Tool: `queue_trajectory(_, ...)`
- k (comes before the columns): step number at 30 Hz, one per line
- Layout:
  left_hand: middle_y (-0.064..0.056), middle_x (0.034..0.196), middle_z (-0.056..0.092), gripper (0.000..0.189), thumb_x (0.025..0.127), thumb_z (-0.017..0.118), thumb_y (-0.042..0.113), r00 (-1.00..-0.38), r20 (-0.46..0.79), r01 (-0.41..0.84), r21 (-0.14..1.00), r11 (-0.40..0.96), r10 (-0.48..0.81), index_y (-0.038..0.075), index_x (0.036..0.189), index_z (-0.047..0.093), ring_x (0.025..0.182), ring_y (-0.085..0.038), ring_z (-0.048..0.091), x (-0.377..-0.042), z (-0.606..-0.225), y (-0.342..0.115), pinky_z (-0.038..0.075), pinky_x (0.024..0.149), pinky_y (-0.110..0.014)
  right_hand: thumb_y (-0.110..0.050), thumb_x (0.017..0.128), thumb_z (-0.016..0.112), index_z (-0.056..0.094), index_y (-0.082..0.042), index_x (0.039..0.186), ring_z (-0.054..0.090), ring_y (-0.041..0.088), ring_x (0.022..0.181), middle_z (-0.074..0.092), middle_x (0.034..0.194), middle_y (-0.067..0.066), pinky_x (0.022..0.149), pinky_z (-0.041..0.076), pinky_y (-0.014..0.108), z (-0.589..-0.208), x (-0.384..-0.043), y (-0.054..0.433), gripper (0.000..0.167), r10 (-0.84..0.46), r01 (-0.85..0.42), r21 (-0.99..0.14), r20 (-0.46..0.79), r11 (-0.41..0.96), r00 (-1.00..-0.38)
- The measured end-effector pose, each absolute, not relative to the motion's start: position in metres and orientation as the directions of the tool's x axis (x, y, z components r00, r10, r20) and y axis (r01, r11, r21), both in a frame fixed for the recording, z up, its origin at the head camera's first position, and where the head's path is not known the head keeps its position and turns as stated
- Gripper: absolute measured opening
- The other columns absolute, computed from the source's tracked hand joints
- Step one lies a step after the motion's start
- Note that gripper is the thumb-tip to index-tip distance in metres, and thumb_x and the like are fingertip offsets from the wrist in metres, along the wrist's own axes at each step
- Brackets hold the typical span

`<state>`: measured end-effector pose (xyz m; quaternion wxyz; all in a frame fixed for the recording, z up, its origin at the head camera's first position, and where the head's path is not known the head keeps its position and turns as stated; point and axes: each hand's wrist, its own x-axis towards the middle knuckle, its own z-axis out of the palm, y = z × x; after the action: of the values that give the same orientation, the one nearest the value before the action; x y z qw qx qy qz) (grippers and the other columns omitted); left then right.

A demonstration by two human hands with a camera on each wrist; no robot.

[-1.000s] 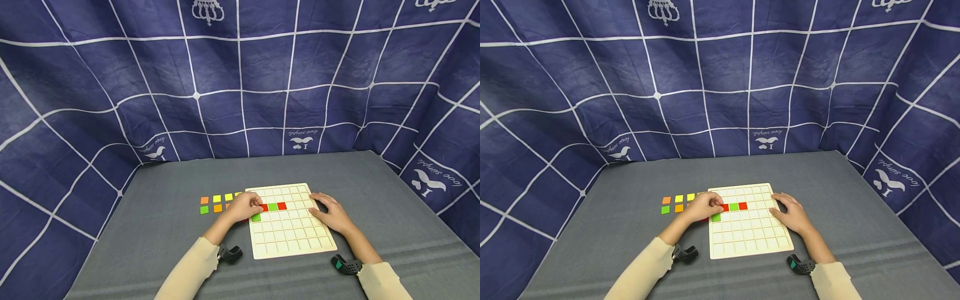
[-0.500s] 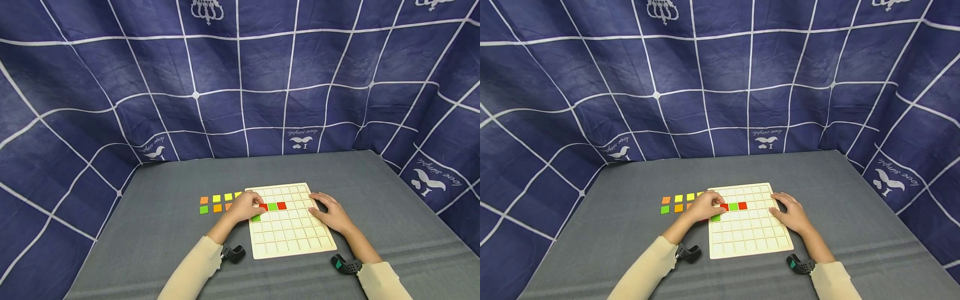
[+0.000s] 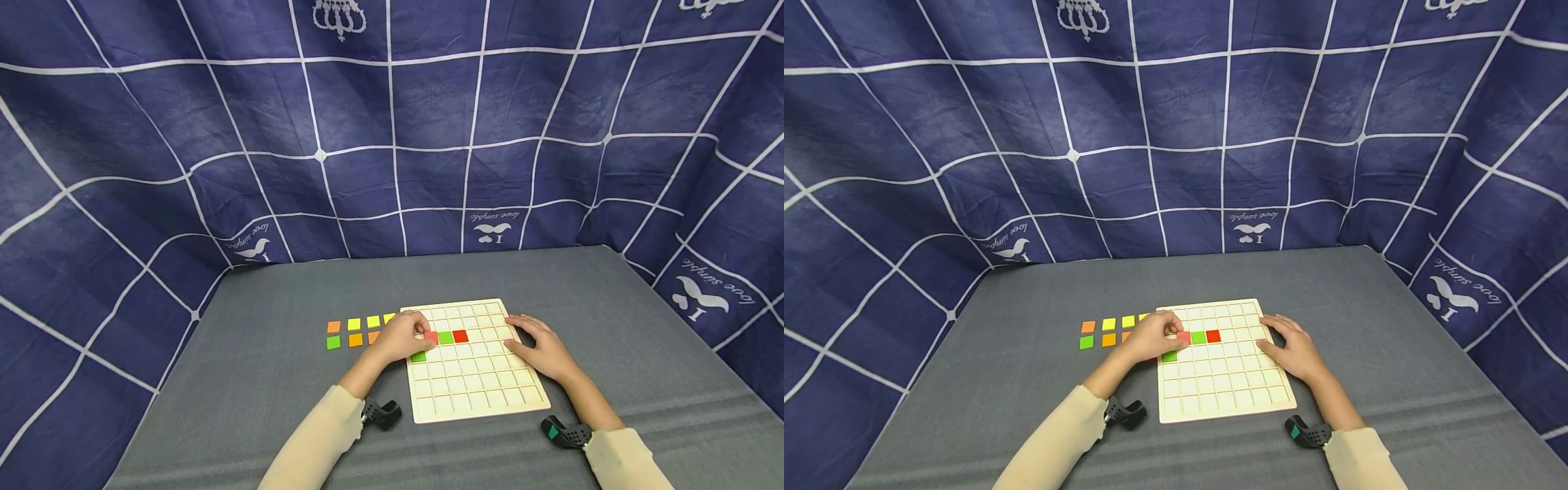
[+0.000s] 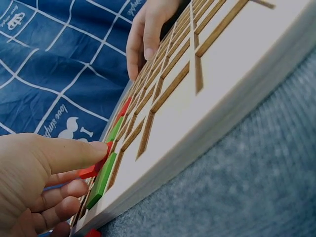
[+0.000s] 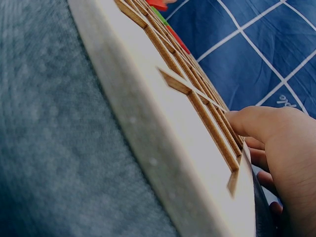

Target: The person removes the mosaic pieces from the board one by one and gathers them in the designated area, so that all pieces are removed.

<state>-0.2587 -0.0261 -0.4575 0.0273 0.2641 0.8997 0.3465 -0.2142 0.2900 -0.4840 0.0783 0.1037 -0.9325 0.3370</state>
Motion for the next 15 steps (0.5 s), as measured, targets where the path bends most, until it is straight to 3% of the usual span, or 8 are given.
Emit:
queue_trajectory(8,0.006,0.076,0.057,0.011,0.088,0.073,0.012,-0.865,0.128,0.419,0.718,0.556,0.486,0.012,0.088,0.062,0.065,-0.008,0.052,-0.2559,-0.4557,-0.0263,0.043,0.061,-0.024,-0.034,0.092,0.067,0.055,-0.004,0.136,0.032,0.045,0.135,0.044,0.143,0.026,0.104,0.025,0.064,-0.4832,-0.2135,0.2890,0.055,-0.137,-0.241,-0.610,0.213,0.755,-0.967)
queue_trajectory(15,0.005,0.077,0.058,0.008,0.089,0.071,0.010,-0.857,0.147,0.430,0.731,0.529,0.493,0.012,0.089,0.063,0.067,-0.008,0.053,-0.2556,-0.4544,-0.0310,0.045,0.064,-0.024,-0.035,0.092,0.067,0.055,-0.004,0.136,0.033,0.045,0.135,0.044,0.142,0.027,0.103,0.025,0.065,-0.4816,-0.2127,0.2879,0.055,-0.141,-0.243,-0.606,0.212,0.758,-0.967)
